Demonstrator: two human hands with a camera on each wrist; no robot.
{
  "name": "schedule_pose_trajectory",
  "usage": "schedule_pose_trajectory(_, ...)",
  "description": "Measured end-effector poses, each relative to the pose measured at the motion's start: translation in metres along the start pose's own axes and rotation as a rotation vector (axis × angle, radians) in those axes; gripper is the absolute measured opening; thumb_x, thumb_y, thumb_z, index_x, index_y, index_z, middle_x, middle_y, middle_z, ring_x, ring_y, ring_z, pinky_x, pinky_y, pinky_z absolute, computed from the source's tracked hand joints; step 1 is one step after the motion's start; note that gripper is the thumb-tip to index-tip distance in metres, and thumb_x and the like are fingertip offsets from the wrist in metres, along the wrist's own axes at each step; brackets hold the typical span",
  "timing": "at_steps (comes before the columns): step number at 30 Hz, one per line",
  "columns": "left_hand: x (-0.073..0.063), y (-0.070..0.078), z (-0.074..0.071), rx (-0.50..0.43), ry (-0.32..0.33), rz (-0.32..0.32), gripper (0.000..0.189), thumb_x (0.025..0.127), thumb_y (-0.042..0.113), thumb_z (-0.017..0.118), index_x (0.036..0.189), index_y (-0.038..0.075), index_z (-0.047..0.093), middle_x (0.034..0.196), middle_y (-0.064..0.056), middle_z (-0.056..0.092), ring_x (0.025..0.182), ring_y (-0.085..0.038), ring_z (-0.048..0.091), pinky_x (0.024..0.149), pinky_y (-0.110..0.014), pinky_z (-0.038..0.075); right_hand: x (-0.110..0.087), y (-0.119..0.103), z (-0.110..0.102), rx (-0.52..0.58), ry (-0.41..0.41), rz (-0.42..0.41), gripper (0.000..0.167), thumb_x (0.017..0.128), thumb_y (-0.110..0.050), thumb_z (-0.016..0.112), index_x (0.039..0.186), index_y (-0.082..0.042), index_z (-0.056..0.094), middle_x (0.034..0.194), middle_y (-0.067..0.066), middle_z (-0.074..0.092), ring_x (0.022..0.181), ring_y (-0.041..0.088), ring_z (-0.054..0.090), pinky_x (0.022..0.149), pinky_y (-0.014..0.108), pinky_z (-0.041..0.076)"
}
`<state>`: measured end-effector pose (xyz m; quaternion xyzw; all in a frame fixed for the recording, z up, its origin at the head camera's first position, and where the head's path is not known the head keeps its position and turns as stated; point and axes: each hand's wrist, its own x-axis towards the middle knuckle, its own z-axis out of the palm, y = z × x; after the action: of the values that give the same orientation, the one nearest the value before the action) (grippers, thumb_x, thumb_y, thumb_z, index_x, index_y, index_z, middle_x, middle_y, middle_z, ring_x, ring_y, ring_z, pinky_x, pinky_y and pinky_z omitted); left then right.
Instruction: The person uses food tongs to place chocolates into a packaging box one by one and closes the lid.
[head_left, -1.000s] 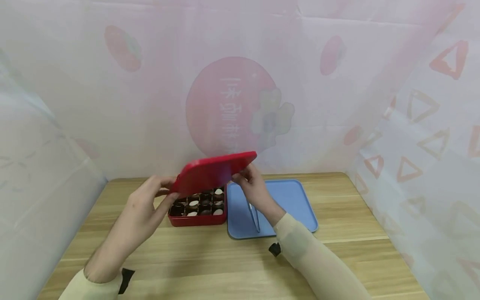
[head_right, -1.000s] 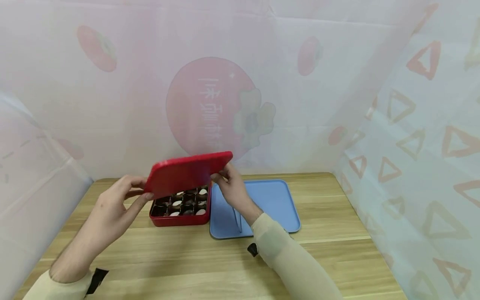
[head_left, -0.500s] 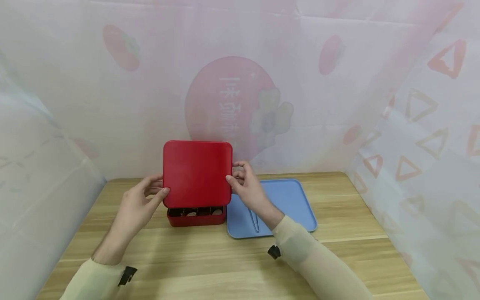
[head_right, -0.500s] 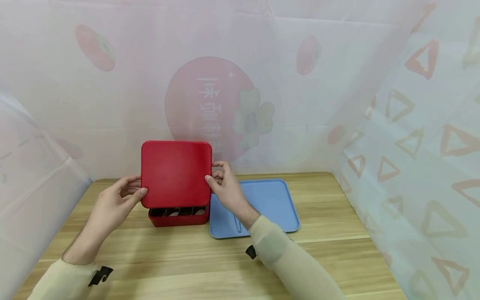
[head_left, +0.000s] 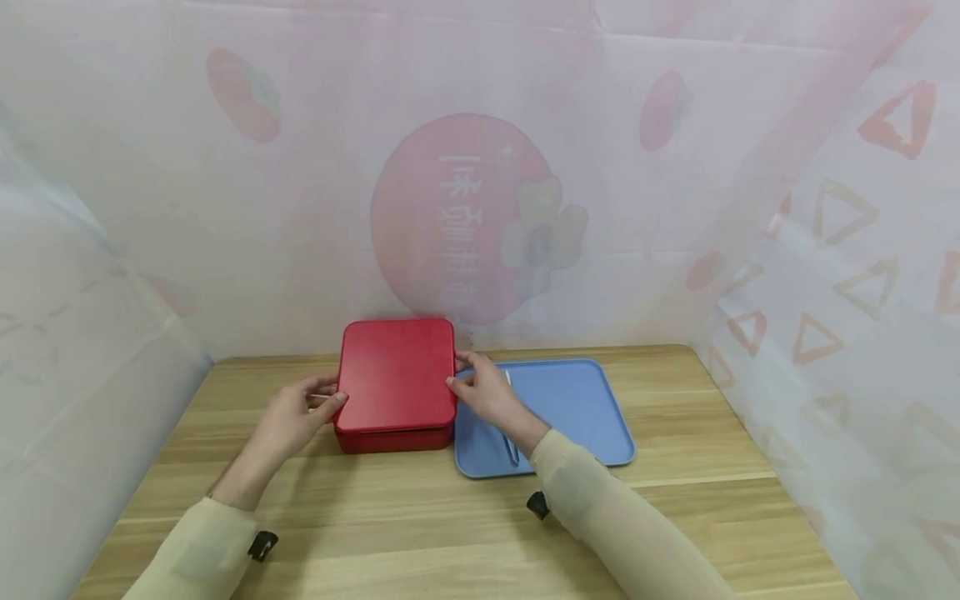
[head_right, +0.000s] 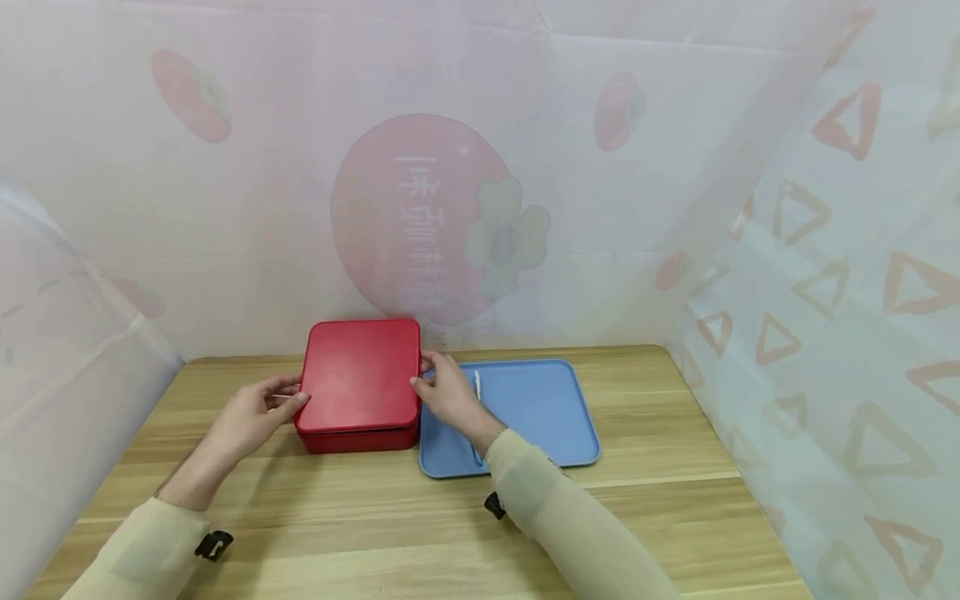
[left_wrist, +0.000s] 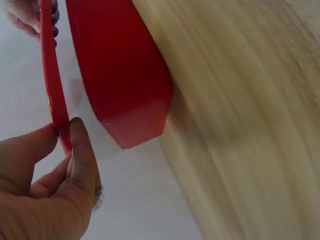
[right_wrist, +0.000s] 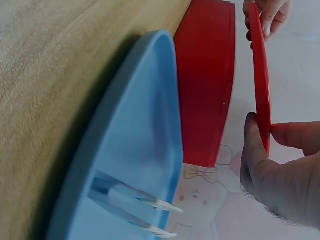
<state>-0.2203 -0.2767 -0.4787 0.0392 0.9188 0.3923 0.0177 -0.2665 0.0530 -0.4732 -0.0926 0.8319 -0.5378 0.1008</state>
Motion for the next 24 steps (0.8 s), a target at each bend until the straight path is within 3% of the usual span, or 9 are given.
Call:
schedule_pose_trajectory(4, 0.006, -0.007, 0.004, 0.008, -0.026, -0.038, 0.059, 0.121, 0.031, 0.068, 0.166, -0.007, 0.060, 0.147, -0.030, 0.076, 0.130, -0.044, 0.079, 0.097, -0.045, 0.069, 0.004, 0.004, 0.003, -0.070, 0.001, 0.003, 0.063, 0.116, -0.011, 0.074, 0.173, 0.004, 0.052, 0.152, 0.023, 0.066, 0.127, 0.035, 0.083, 0.096, 0.039, 0.072)
schedule_pose_trajectory(8, 0.011, -0.013, 0.006, 0.012, -0.044, -0.069, 0.061, 0.122, 0.034, 0.066, 0.168, -0.006, 0.058, 0.150, -0.030, 0.073, 0.133, -0.045, 0.077, 0.105, -0.054, 0.068, 0.015, 0.016, 0.006, -0.111, -0.026, 0.005, 0.065, 0.113, -0.013, 0.078, 0.171, 0.006, 0.054, 0.151, 0.025, 0.066, 0.123, 0.033, 0.083, 0.094, 0.037, 0.072)
schedule_pose_trajectory(15, 0.015, -0.016, 0.009, 0.022, -0.069, -0.091, 0.062, 0.123, 0.035, 0.064, 0.168, -0.007, 0.057, 0.149, -0.029, 0.072, 0.136, -0.047, 0.075, 0.108, -0.057, 0.067, 0.060, 0.078, 0.020, -0.286, -0.011, -0.032, 0.064, 0.111, -0.030, 0.081, 0.165, 0.000, 0.064, 0.135, 0.015, 0.070, 0.102, 0.015, 0.077, 0.077, 0.029, 0.066)
schedule_pose_trajectory(17, 0.015, -0.017, 0.009, 0.027, -0.076, -0.099, 0.062, 0.123, 0.035, 0.064, 0.168, -0.007, 0.057, 0.149, -0.029, 0.073, 0.136, -0.047, 0.075, 0.109, -0.057, 0.067, 0.056, 0.073, 0.020, -0.306, -0.024, -0.028, 0.063, 0.111, -0.031, 0.081, 0.163, -0.001, 0.066, 0.135, 0.016, 0.070, 0.102, 0.017, 0.075, 0.077, 0.030, 0.066)
schedule_pose_trajectory(24, 0.014, -0.016, 0.008, 0.059, -0.091, -0.119, 0.063, 0.121, 0.036, 0.066, 0.166, -0.008, 0.059, 0.151, -0.032, 0.073, 0.132, -0.047, 0.075, 0.107, -0.059, 0.066, 0.012, 0.019, 0.007, -0.282, -0.105, 0.025, 0.071, 0.114, -0.024, 0.078, 0.172, 0.008, 0.053, 0.152, 0.027, 0.065, 0.118, 0.029, 0.076, 0.090, 0.037, 0.070)
